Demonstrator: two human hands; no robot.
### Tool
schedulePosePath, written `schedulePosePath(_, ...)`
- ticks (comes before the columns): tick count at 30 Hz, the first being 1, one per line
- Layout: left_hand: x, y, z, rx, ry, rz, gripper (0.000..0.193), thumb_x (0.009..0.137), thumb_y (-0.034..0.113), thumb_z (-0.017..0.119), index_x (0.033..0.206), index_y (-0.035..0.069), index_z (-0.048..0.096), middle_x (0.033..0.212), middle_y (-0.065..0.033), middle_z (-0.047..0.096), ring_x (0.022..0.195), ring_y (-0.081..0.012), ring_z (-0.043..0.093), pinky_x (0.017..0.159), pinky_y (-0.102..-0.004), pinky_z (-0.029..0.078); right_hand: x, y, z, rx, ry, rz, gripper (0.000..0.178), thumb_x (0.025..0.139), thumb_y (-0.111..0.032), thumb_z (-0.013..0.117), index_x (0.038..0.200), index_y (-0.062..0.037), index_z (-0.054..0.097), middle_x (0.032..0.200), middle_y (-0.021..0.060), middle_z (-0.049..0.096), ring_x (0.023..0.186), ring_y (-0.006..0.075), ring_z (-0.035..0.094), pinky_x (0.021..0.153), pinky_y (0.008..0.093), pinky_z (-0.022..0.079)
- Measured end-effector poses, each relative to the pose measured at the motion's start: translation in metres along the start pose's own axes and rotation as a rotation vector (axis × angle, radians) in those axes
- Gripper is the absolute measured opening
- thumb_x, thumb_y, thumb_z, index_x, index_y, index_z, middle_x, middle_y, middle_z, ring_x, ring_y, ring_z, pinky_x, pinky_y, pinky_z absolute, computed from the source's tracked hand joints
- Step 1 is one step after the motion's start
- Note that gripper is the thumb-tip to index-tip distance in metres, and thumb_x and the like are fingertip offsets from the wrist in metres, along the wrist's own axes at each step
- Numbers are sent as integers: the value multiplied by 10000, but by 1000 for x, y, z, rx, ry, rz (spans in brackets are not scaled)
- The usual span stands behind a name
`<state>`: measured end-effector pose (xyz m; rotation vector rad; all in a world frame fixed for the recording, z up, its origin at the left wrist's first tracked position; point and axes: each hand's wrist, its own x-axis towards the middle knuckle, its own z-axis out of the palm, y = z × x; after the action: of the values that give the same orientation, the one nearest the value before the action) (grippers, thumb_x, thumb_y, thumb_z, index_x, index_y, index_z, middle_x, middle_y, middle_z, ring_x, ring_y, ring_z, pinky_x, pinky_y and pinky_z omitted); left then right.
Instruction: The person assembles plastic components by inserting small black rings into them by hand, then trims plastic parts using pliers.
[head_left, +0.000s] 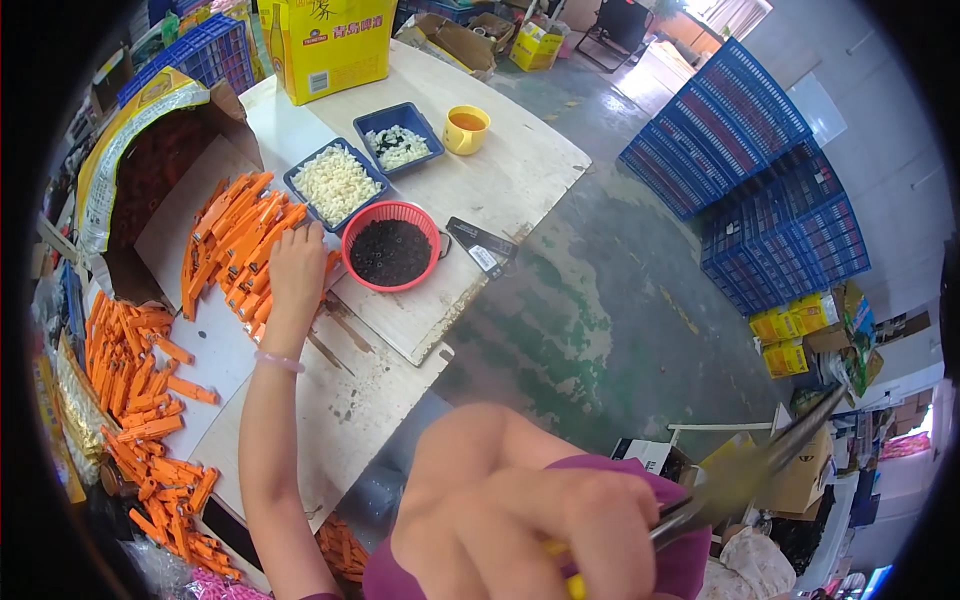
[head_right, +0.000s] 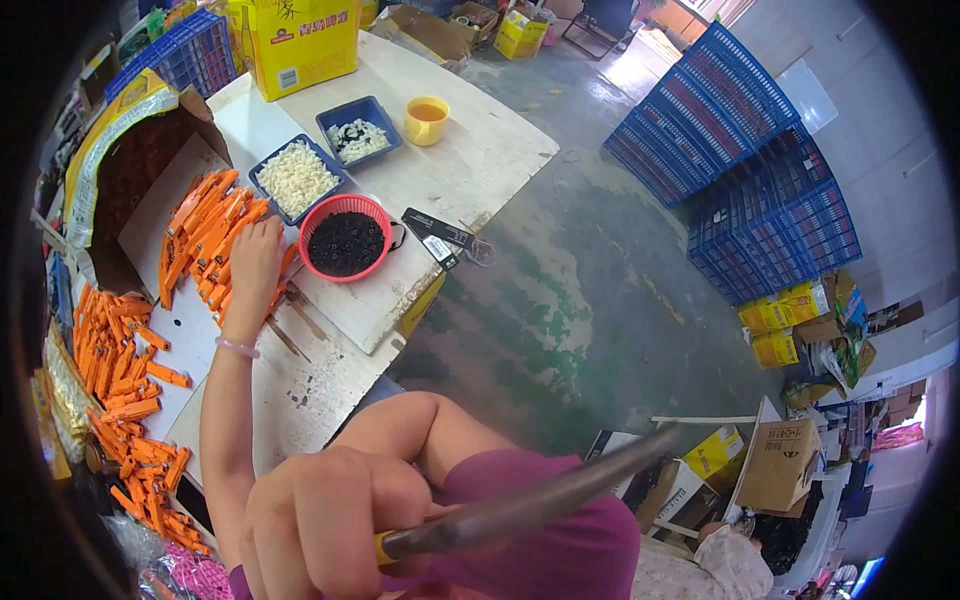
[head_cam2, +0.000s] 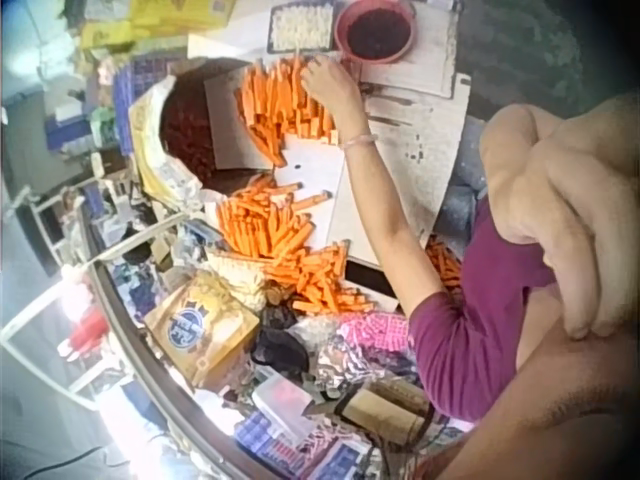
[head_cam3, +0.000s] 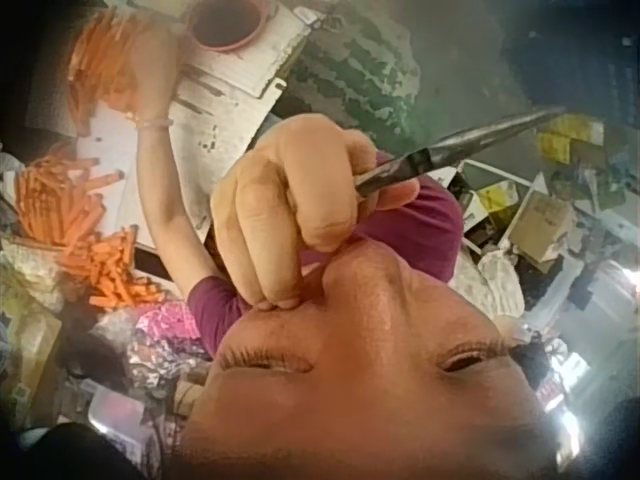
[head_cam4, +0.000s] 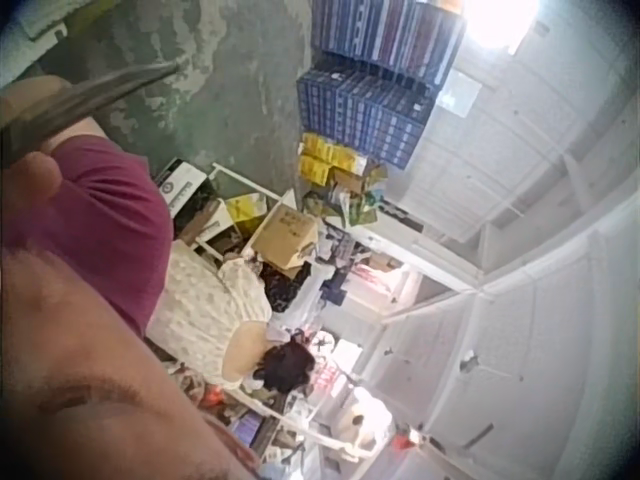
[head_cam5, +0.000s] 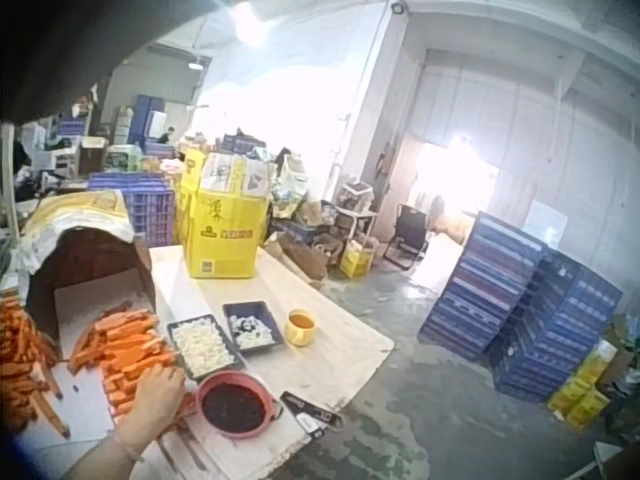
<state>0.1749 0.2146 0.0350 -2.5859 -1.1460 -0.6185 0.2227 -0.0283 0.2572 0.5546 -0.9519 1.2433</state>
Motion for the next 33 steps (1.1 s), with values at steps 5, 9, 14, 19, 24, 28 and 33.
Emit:
schedulePosePath(5,2,5,16,120,-46,6,203,782,153,615,971,86,584,922,-66,594,888,-210,569,757,-331,456,-7,16,15,-4,354,-431,434,951,-408,479,905,16,564,930,148,608,706,324,610,628,363,544)
schedulePosePath(9,-12,1,7,-84,82,-66,224,819,150,599,1024,60,582,948,-85,575,857,-236,586,713,-354,488,-15,2,-9,94,97,-31,435,938,-386,509,1058,28,571,992,139,608,710,339,622,626,380,568)
schedulePosePath(14,-33,-4,-31,-546,149,-239,272,868,104,583,1133,42,563,967,-124,566,856,-293,601,700,-387,491,-63,35,-33,46,184,-121,403,954,-391,490,936,11,490,901,96,459,727,253,583,568,394,507)
schedulePosePath(19,-68,8,-83,-816,248,-274,261,858,84,601,1111,20,585,930,-145,610,851,-297,584,742,-364,465,-89,10,-97,-877,549,453,370,942,-321,505,808,23,538,984,124,562,768,221,573,677,331,453)
schedulePosePath(24,-111,11,-123,-629,258,-278,271,801,97,665,1054,27,597,821,-116,619,752,-275,587,656,-365,475,-128,1,-133,-1572,339,827,219,916,-161,529,869,29,627,1036,162,583,953,268,578,825,344,447)
schedulePosePath(28,-131,9,-137,-390,284,-259,241,751,121,709,954,55,596,730,-63,586,625,-212,572,540,-330,459,-126,14,-130,-1612,281,873,174,901,-113,545,922,38,628,1049,181,583,960,321,577,827,353,447)
schedulePosePath(33,-149,6,-141,-276,297,-244,226,797,138,689,993,46,624,692,-53,569,563,-202,542,497,-313,427,-123,33,-130,-1635,129,860,172,886,-104,572,904,64,604,1026,188,577,926,328,573,795,372,452)
